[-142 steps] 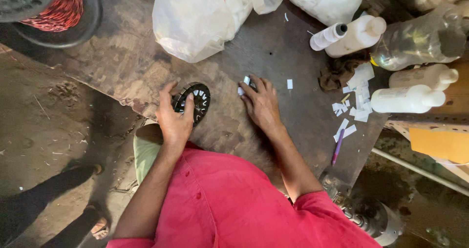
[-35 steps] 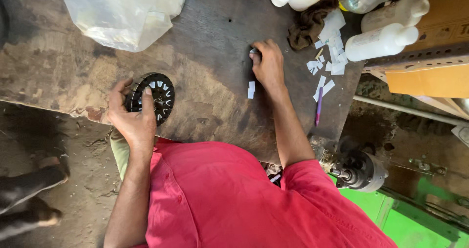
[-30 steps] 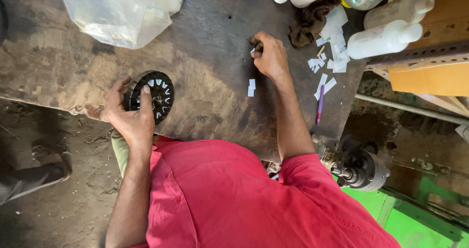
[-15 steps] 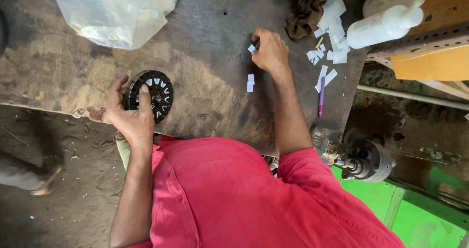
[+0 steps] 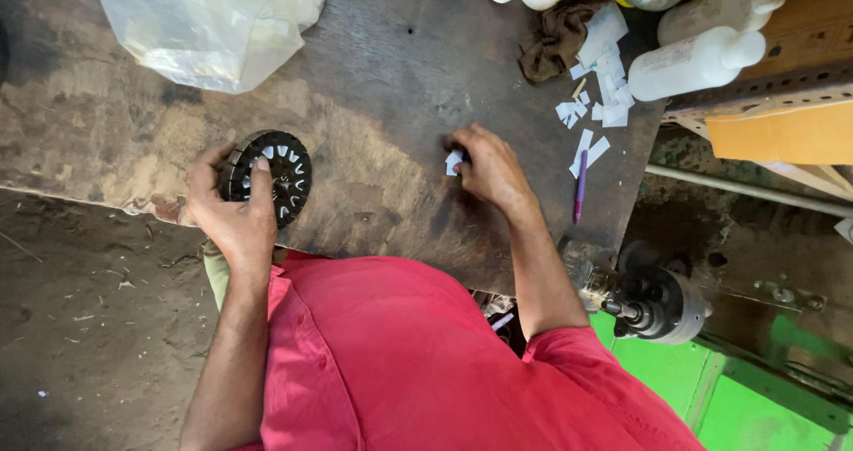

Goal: The person retrieves a white plastic bag from a shelf and places it on the workbench. They then insert small white rectangular pieces into the slots of a circular metal component. Finally, they use shears to cut a strip of white material into smaller pieces.

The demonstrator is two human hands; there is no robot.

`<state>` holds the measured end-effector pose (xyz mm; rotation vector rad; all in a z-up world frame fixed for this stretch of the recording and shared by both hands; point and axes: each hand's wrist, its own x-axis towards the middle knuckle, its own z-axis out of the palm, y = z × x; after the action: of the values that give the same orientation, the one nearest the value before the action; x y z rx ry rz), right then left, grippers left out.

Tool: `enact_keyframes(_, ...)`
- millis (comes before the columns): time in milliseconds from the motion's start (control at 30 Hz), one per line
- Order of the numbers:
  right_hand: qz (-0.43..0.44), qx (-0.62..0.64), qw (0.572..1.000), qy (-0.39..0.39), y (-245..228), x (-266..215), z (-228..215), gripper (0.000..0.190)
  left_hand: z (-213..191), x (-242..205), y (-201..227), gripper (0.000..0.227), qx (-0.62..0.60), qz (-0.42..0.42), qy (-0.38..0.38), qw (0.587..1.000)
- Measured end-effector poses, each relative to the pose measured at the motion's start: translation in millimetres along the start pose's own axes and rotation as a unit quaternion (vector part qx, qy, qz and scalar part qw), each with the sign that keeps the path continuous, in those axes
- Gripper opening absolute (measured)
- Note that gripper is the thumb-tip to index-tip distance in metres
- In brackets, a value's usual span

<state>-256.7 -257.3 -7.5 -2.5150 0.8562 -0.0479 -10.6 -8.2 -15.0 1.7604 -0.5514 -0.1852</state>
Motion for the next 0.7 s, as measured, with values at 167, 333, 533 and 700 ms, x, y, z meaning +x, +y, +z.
enact_keyframes(167, 0.063, 0.033, 0.996, -0.05, -6, 7, -16, 0.036, 1, 0, 0, 0.027, -0.009, 0.008, 0.004, 1.0)
enact_keyframes(333, 0.095, 0.106, 0.988, -0.068, -2, -2, -21, 0.034, -1, -3, -1, 0.026, 0.015, -0.003, 0.007, 1.0)
enact_keyframes(533, 0.025, 0.003, 0.999, 0.04, -16, -13, 5, 0.035, 2, -1, -1, 0.028, 0.042, 0.029, 0.027, 0.998)
enact_keyframes(700, 0.07, 0.039, 0.996, -0.045, -2, -2, 1, 0.031, 3, 1, 3, 0.028, 0.02, -0.003, 0.032, 0.999)
